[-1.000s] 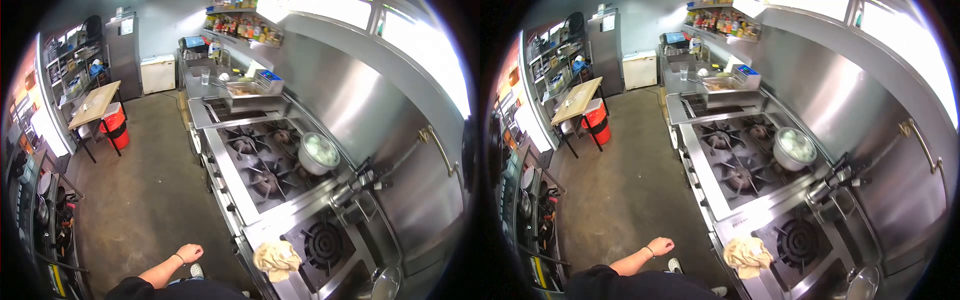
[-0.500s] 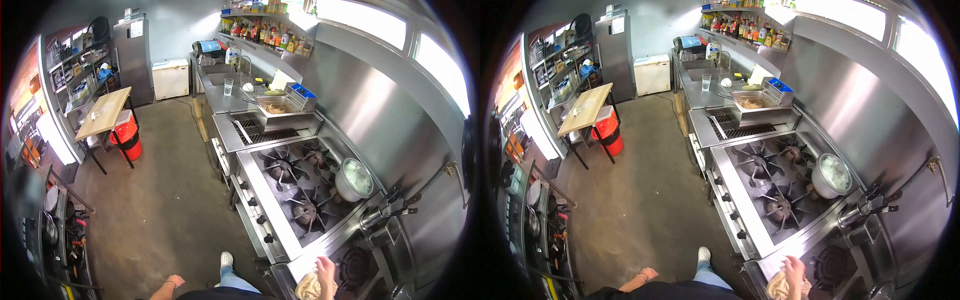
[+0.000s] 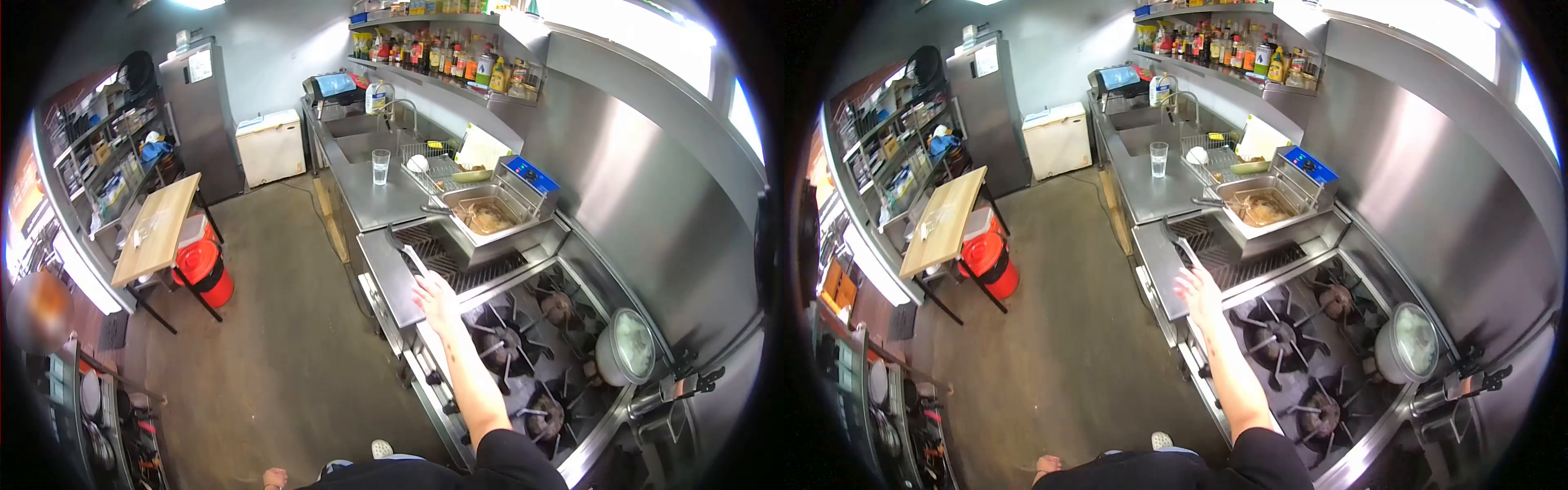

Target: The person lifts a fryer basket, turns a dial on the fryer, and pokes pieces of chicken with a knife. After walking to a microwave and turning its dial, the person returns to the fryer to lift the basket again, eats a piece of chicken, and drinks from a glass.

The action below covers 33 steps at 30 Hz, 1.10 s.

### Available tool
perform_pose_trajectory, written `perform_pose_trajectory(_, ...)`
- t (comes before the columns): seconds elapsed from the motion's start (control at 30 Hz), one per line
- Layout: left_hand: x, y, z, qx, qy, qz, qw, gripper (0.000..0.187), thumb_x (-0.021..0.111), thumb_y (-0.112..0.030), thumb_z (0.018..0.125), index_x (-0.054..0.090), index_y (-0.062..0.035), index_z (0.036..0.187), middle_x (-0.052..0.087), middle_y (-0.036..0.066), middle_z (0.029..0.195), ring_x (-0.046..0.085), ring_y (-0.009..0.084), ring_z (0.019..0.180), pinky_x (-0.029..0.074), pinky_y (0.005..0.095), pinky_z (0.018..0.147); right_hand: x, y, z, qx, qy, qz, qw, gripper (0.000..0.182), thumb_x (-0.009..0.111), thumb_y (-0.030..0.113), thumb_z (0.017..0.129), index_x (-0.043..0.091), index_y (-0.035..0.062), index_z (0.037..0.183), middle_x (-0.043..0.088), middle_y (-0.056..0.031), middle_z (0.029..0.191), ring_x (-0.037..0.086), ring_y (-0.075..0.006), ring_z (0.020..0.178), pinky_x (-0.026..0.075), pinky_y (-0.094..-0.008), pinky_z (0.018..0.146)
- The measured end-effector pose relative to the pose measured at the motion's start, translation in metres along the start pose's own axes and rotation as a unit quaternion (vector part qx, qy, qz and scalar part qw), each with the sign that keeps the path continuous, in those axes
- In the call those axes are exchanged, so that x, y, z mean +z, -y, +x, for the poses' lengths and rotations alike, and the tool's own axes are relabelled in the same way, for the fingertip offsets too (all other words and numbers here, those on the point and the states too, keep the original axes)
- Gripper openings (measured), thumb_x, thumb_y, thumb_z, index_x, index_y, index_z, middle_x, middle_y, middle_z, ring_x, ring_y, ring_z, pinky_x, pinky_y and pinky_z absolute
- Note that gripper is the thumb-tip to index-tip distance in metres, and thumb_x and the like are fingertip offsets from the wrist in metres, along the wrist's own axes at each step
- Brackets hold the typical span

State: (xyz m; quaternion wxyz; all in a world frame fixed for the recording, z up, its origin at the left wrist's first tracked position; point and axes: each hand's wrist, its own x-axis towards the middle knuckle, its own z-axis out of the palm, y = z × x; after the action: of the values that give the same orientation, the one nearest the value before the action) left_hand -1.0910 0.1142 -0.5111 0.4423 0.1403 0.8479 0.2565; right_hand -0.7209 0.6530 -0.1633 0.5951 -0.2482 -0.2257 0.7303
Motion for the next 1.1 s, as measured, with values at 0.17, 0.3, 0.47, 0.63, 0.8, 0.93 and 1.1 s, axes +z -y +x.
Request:
perform_pose_trajectory(0.17, -0.006, -0.051, 0.063, -0.031, -0.069, -0.122, 0.990, 0.025, 0.043, 0.002, 0.079, 0.066, -0.0021, 0.088, 0.065, 0.010, 0.068, 0.061, 0.0170, 0.055, 0.049, 0.0315, 0.047, 0.043, 0.009, 0.166, 0.048, -0.070, -0.036, 0.996, 0.078, 0.064, 0.041, 0.081, 0.024, 0.0107, 0.141, 0.029, -0.0240, 0.139, 0.037, -0.0414, 0.124, 0.037, -0.0509, 0.098)
perform_pose_trajectory(0.3, -0.018, -0.117, 0.117, -0.057, -0.021, -0.017, 0.998, 0.024, 0.044, 0.001, 0.080, 0.066, -0.0022, 0.088, 0.065, 0.010, 0.068, 0.061, 0.0171, 0.054, 0.049, 0.0315, 0.046, 0.048, 0.020, 0.274, 0.011, -0.072, 0.210, 0.975, 0.040, 0.058, 0.027, 0.086, 0.045, -0.0019, 0.111, 0.047, -0.0213, 0.106, 0.052, -0.0307, 0.097, 0.050, -0.0407, 0.082)
perform_pose_trajectory(0.47, -0.074, -0.215, 0.208, -0.039, 0.017, 0.079, 0.996, 0.023, 0.045, 0.001, 0.080, 0.066, -0.0022, 0.088, 0.065, 0.010, 0.068, 0.061, 0.0172, 0.054, 0.049, 0.0315, 0.046, 0.054, 0.011, 0.315, -0.162, -0.170, 0.191, 0.953, 0.017, 0.045, 0.014, 0.093, 0.045, 0.0019, 0.082, 0.049, -0.0078, 0.069, 0.049, -0.0159, 0.058, 0.041, -0.0221, 0.046)
perform_pose_trajectory(0.63, -0.138, -0.312, 0.312, 0.008, 0.030, 0.184, 0.982, 0.021, 0.046, 0.000, 0.081, 0.066, -0.0022, 0.088, 0.065, 0.010, 0.068, 0.061, 0.0172, 0.053, 0.049, 0.0316, 0.046, 0.032, 0.005, 0.268, -0.130, -0.212, 0.128, 0.960, 0.008, 0.044, 0.017, 0.095, 0.042, 0.0093, 0.092, 0.048, -0.0027, 0.065, 0.042, -0.0124, 0.046, 0.030, -0.0232, 0.036)
perform_pose_trajectory(0.8, -0.165, -0.419, 0.427, 0.314, 0.110, 0.632, 0.700, 0.020, 0.046, 0.000, 0.081, 0.065, -0.0023, 0.088, 0.064, 0.010, 0.068, 0.060, 0.0173, 0.053, 0.049, 0.0316, 0.045, 0.037, 0.013, 0.248, -0.161, -0.297, 0.054, 0.940, 0.010, 0.045, 0.018, 0.095, 0.045, 0.0084, 0.098, 0.048, -0.0048, 0.066, 0.041, -0.0113, 0.046, 0.031, -0.0205, 0.037)
perform_pose_trajectory(0.93, -0.099, -0.512, 0.454, 0.095, -0.004, 0.153, 0.984, 0.013, 0.053, -0.006, 0.084, 0.065, -0.0026, 0.088, 0.065, 0.009, 0.068, 0.061, 0.0171, 0.054, 0.049, 0.0302, 0.048, 0.073, 0.002, 0.251, -0.159, -0.341, 0.012, 0.926, 0.012, 0.045, 0.020, 0.096, 0.046, 0.0081, 0.100, 0.049, -0.0056, 0.067, 0.041, -0.0129, 0.047, 0.031, -0.0213, 0.036)
perform_pose_trajectory(1.1, -0.022, -0.609, 0.443, 0.199, 0.107, 0.150, 0.963, 0.013, 0.058, -0.011, 0.084, 0.065, 0.0000, 0.085, 0.065, 0.008, 0.066, 0.061, 0.0146, 0.053, 0.050, 0.0278, 0.050, 0.063, 0.002, 0.258, -0.160, -0.375, -0.014, 0.913, 0.017, 0.044, 0.023, 0.097, 0.044, 0.0095, 0.107, 0.049, -0.0062, 0.066, 0.044, -0.0154, 0.047, 0.033, -0.0268, 0.037)
